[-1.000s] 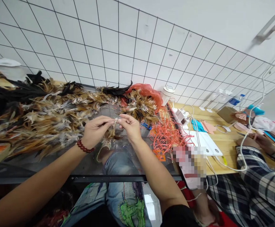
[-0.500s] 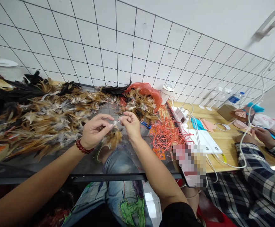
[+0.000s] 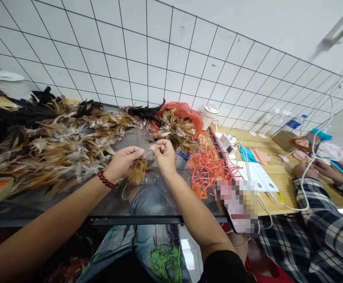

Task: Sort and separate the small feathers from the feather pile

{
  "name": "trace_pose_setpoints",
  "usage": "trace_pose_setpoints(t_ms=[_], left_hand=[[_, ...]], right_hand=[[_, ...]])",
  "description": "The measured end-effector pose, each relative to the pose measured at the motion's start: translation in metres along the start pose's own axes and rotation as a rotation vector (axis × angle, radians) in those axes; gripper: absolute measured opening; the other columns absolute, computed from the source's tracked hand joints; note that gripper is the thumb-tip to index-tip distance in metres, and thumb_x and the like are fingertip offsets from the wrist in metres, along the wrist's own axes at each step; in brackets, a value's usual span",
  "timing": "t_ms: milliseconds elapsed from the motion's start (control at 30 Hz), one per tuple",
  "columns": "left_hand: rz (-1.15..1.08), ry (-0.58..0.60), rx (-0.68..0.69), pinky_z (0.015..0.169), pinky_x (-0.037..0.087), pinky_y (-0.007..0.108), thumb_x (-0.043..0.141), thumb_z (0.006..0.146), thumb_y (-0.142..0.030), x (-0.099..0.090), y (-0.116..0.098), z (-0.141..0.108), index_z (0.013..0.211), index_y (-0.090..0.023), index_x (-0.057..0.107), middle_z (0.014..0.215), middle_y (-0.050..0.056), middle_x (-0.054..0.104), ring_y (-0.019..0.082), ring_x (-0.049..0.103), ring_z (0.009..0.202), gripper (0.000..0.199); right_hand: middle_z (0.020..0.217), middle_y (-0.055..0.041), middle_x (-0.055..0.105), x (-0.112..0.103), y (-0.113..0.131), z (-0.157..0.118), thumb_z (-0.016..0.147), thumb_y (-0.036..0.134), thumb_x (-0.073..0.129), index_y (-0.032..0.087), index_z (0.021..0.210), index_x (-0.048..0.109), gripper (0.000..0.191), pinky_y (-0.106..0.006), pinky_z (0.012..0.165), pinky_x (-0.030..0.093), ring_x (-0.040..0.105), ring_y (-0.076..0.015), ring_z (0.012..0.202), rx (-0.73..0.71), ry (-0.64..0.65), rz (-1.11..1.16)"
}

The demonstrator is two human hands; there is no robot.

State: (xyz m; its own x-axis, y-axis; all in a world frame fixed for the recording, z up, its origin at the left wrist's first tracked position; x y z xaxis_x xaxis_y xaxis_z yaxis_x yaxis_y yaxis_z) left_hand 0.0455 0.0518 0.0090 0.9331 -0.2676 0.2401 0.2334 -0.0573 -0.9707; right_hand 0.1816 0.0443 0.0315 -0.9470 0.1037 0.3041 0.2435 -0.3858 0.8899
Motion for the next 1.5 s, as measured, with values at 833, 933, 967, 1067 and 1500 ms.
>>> trace_pose_setpoints(t_ms=[833, 933, 967, 1067, 1500], left_hand=[[0.027, -0.076, 0.13, 0.039, 0.029, 0.018, 0.08, 0.059, -0.035, -0.007, -0.013, -0.002, 0.071, -0.015, 0.069, 0.054, -0.001, 0.059, 0.006, 0.044, 0.043, 0.026], [-0.019, -0.129, 0.106, 0.039, 0.03, 0.018, 0.082, 0.054, -0.033, -0.012, -0.01, 0.0, 0.068, -0.014, 0.07, 0.052, -0.001, 0.058, 0.005, 0.044, 0.043, 0.026], [-0.033, -0.136, 0.101, 0.04, 0.032, 0.018, 0.082, 0.053, -0.032, -0.013, -0.01, 0.0, 0.067, -0.014, 0.069, 0.054, 0.0, 0.061, 0.006, 0.046, 0.044, 0.026], [-0.03, -0.155, 0.101, 0.044, 0.038, 0.02, 0.083, 0.052, -0.031, -0.013, -0.013, -0.002, 0.066, -0.013, 0.07, 0.062, 0.003, 0.066, 0.007, 0.05, 0.047, 0.026], [0.241, -0.164, 0.407, 0.066, 0.048, 0.024, 0.073, 0.063, -0.025, -0.013, -0.042, -0.008, 0.077, -0.015, 0.062, 0.075, 0.003, 0.066, 0.012, 0.06, 0.068, 0.02]], right_hand=[[0.074, 0.0007, 0.059, 0.012, 0.013, -0.007, 0.084, 0.035, 0.056, 0.021, 0.074, 0.062, 0.018, -0.026, 0.076, 0.042, 0.053, -0.0131, 0.074, -0.107, 0.155, -0.303], [0.077, -0.0002, 0.059, 0.016, 0.016, -0.01, 0.084, 0.036, 0.055, 0.021, 0.074, 0.062, 0.02, -0.027, 0.079, 0.042, 0.054, -0.0141, 0.079, -0.148, 0.167, -0.334], [0.078, -0.0005, 0.059, 0.016, 0.016, -0.01, 0.084, 0.037, 0.055, 0.021, 0.074, 0.062, 0.02, -0.027, 0.079, 0.042, 0.054, -0.0143, 0.079, -0.144, 0.168, -0.33], [0.078, -0.0004, 0.059, 0.014, 0.01, -0.01, 0.083, 0.041, 0.056, 0.021, 0.074, 0.062, 0.023, -0.026, 0.076, 0.042, 0.053, -0.0142, 0.078, -0.09, 0.157, -0.271], [0.078, 0.001, 0.064, 0.023, -0.024, -0.014, 0.062, 0.042, 0.077, 0.021, 0.092, 0.064, 0.039, -0.021, 0.062, 0.045, 0.056, -0.0099, 0.067, 0.303, 0.225, 0.001]])
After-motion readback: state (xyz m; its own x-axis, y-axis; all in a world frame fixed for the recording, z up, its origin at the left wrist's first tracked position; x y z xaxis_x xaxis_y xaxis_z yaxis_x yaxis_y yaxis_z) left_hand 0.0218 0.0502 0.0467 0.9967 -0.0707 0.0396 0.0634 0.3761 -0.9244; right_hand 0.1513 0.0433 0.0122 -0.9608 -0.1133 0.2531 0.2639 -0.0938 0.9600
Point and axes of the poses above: each hand's wrist, its own z-axis towards the middle knuckle, its own x-axis out of the palm, y = z × x, the point moved 9 cm from there along z, towards the middle knuckle
